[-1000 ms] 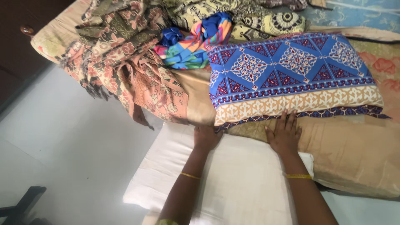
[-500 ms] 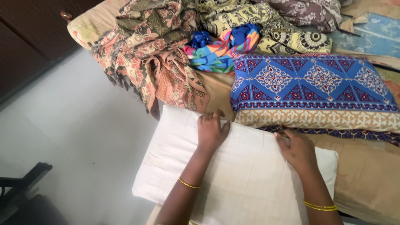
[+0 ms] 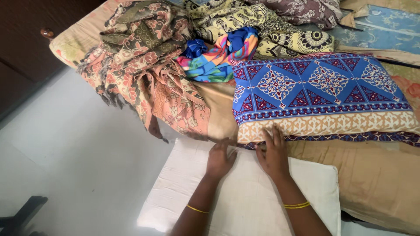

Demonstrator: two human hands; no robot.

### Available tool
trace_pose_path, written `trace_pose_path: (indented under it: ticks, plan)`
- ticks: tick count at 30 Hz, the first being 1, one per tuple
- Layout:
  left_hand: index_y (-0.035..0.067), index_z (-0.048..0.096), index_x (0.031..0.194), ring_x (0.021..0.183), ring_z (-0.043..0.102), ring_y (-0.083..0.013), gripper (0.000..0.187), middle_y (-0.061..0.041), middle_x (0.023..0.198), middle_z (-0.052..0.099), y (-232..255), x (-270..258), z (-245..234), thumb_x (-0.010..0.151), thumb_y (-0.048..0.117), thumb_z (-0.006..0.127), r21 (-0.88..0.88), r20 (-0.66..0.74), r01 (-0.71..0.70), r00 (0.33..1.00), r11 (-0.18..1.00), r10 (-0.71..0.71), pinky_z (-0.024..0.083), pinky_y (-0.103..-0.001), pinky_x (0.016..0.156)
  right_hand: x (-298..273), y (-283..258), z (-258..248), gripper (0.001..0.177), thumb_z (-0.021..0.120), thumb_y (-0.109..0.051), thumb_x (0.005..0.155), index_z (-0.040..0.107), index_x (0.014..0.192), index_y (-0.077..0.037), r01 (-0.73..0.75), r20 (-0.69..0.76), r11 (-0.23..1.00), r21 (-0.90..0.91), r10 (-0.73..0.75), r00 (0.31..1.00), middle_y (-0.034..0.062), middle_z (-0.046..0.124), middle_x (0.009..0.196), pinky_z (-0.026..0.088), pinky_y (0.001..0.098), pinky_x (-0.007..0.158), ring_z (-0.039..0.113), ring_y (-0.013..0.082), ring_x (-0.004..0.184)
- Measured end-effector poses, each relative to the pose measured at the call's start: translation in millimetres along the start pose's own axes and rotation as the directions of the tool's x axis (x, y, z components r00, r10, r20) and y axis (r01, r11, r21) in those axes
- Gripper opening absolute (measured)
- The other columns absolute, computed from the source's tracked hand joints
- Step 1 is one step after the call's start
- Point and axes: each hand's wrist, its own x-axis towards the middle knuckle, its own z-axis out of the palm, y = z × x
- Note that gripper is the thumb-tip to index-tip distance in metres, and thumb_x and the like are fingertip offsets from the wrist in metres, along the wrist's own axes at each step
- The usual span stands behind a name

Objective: The person puts pillowcases onto white pillows, pulling the fabric over the pillows and smoothing the surfaces by hand on a bed.

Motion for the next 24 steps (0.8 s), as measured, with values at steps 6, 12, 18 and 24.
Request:
trace_pose_path:
  ticks: [6,12,18,24]
  plan:
    - [0.006,0.047,0.148,0.126,0.063,-0.0319,0.058,-0.02,0.137,0.061,1,1,-15,0.098,0.027,0.067,-0.677,-0.097,-0.006,0.992,0.736,-0.082,0.053,-0.046,0.105,-4,-7,-13,0.049,0.067,-0.013,0.096,0.053,0.143,-0.004,-0.029,-0.158,0.943,0.333,0.086,0.984,0.0236,0.046,0.157,0.039,0.0519,0.12,0.044,0.0427,0.147]
    - [0.011,0.031,0.154,0.11,0.064,-0.0269,0.062,-0.016,0.155,0.048,-18,0,-18,0.102,0.038,0.051,-0.931,-0.136,-0.022,0.947,0.364,-0.292,0.054,-0.04,0.093,-4,-19,-21,0.05,0.068,-0.013,0.095,0.05,0.141,-0.004,0.064,-0.283,0.973,0.224,0.002,0.959,0.0254,0.043,0.152,0.039,0.0523,0.118,0.045,0.0439,0.141]
    - [0.003,0.037,0.155,0.116,0.062,-0.0345,0.07,-0.025,0.13,0.057,-40,8,23,0.094,0.019,0.067,-0.685,-0.082,0.162,0.952,0.71,-0.296,0.056,-0.045,0.1,-1,-12,-8,0.081,0.074,-0.027,0.081,0.039,0.15,-0.005,-0.096,0.031,0.995,0.022,0.096,0.995,0.0262,0.03,0.16,0.024,0.0621,0.115,0.029,0.0466,0.148]
    - [-0.003,0.03,0.148,0.137,0.041,-0.0452,0.086,-0.027,0.149,0.045,16,-1,-14,0.08,0.016,0.08,-0.012,-0.328,-0.102,0.94,0.995,0.093,0.034,-0.057,0.112,-3,-14,-12,0.083,0.072,-0.034,0.087,0.034,0.155,-0.003,-0.121,-0.132,0.993,0.011,0.121,0.984,0.0289,0.021,0.162,0.022,0.0625,0.12,0.026,0.049,0.149]
